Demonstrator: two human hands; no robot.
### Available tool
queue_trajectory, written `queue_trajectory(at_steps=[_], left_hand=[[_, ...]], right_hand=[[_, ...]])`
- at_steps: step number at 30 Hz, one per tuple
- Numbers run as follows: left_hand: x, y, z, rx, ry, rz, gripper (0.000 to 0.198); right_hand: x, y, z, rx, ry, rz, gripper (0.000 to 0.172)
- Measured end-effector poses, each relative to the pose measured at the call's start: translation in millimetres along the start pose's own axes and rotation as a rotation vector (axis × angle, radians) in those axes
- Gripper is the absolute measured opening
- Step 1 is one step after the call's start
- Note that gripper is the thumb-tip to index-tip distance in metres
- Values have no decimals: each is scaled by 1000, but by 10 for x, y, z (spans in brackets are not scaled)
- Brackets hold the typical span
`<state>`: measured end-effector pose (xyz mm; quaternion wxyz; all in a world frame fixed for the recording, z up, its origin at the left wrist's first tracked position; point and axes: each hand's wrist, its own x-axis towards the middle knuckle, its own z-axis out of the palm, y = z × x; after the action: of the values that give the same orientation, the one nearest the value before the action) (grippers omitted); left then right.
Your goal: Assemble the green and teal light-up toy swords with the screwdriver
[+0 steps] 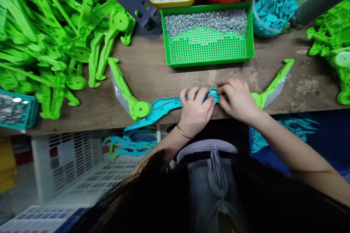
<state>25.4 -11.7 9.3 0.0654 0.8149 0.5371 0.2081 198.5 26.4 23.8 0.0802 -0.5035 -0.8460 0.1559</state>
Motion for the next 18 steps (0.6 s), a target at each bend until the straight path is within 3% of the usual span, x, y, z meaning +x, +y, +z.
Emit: queue_trajectory(at_steps=[13,18], left_hand=[[-28,-24,71,27,59,23,20],[-6,-41,77,19,54,28,21]], right_hand=[[-21,-18,-32,-105,-32,-49,23],[-17,-93,-2,-124,-63,63,25]])
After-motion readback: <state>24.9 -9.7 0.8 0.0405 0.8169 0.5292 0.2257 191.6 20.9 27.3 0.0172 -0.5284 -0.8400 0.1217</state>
